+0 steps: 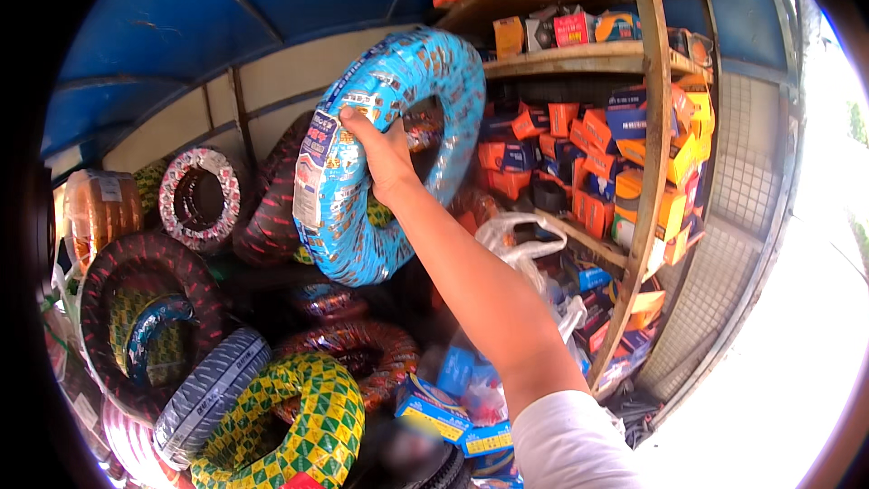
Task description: The person unlocks a gate and enters a storage area filled with tires. They pick up, inspect, and move several wrapped and unwrapped tires, stacking them in a pile. The person handles tires one at a time, shifting them to rearrange the stack.
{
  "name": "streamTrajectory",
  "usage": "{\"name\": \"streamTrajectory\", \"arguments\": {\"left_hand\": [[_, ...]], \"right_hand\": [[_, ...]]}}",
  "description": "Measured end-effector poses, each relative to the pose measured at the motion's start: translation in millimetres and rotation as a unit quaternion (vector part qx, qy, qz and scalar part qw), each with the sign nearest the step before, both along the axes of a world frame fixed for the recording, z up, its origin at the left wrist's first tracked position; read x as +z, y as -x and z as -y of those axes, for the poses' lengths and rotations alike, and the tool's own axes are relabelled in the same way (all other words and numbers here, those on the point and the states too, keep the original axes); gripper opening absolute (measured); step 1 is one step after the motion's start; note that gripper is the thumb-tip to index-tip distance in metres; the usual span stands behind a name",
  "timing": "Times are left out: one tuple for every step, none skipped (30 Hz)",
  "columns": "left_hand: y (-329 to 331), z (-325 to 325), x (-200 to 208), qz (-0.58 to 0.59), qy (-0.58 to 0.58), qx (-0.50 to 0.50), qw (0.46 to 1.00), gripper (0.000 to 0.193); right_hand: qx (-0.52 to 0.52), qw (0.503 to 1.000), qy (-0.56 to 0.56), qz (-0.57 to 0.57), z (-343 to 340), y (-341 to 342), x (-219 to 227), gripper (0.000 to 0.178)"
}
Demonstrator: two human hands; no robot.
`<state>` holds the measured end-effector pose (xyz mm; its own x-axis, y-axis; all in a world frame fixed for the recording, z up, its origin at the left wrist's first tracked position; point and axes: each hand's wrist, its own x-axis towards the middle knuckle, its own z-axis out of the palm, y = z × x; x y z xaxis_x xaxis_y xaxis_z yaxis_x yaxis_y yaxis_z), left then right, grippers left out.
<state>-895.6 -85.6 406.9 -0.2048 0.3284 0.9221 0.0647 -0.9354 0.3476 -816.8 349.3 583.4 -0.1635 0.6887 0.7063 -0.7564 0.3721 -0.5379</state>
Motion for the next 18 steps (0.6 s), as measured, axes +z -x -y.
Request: {"name": "streamTrajectory", "arguments": {"left_hand": [[3,1,-1,-0.001,-0.014,-0.009,1.0,0.028],[7,-1,-1,-0.001,-0.026,-0.026,0.999,0.029],[16,-4,-1,-0.028,-0.022,-0.039,0.999,0.03],[27,-4,0,-0.056,-0.019,-0.051,0.997,0.031],[34,-5,-1,-0.078,-0.024,-0.06,0.995,0.032],[22,-1,-4,-0.037,-0.052,0.023,0.998,0.036],[18,-1,-4,-0.017,-0.051,0.042,0.998,0.036],[18,1,-3,-0.016,-0.045,0.047,0.998,0.036],[17,3,-3,-0.021,-0.036,0.04,0.998,0.036],[17,4,-4,-0.022,-0.033,0.035,0.999,0.036],[16,5,-3,-0.025,-0.03,0.033,0.999,0.036],[16,0,-3,-0.018,-0.035,0.011,0.999,0.036],[16,0,-1,-0.023,-0.031,0.02,0.999,0.036],[17,-3,0,-0.021,-0.032,0.011,0.999,0.035],[16,-3,2,-0.026,-0.029,0.021,0.999,0.035],[16,-3,3,-0.03,-0.026,0.023,0.999,0.035],[17,0,4,-0.035,-0.023,0.027,0.999,0.035],[18,-1,5,-0.037,-0.023,0.023,0.999,0.035]], "right_hand": [[0.006,1.0,0.015,-0.009,0,9,18,0.081],[0.005,0.999,0.032,-0.017,-1,11,35,0.078],[0.061,0.997,0.057,0.004,2,2,57,0.067],[0.091,0.991,0.101,0.017,9,-8,65,0.068],[0.122,0.982,0.137,0.038,29,-13,76,0.069],[0.171,0.978,0.106,0.06,36,-18,72,0.07],[0.233,0.97,0.058,0.039,19,-14,62,0.076],[0.208,0.971,0.111,0.04,31,-19,40,0.077],[0.194,0.972,0.133,0.022,16,-19,9,0.08],[0.161,0.981,0.109,0.014,11,-20,-20,0.079],[0.155,0.976,0.154,-0.016,-6,-23,-43,0.08],[0.277,0.958,0.071,-0.012,-14,-50,-50,0.08],[0.417,0.909,-0.012,-0.014,-20,-55,-58,0.079],[0.324,0.945,0.032,-0.008,-2,-64,-56,0.08],[0.244,0.967,0.076,-0.011,21,-57,-53,0.08],[0.223,0.97,0.094,-0.022,34,-50,-51,0.08],[0.201,0.973,0.109,-0.015,43,-44,-56,0.08],[0.202,0.973,0.114,-0.016,49,-47,-61,0.079]]}}
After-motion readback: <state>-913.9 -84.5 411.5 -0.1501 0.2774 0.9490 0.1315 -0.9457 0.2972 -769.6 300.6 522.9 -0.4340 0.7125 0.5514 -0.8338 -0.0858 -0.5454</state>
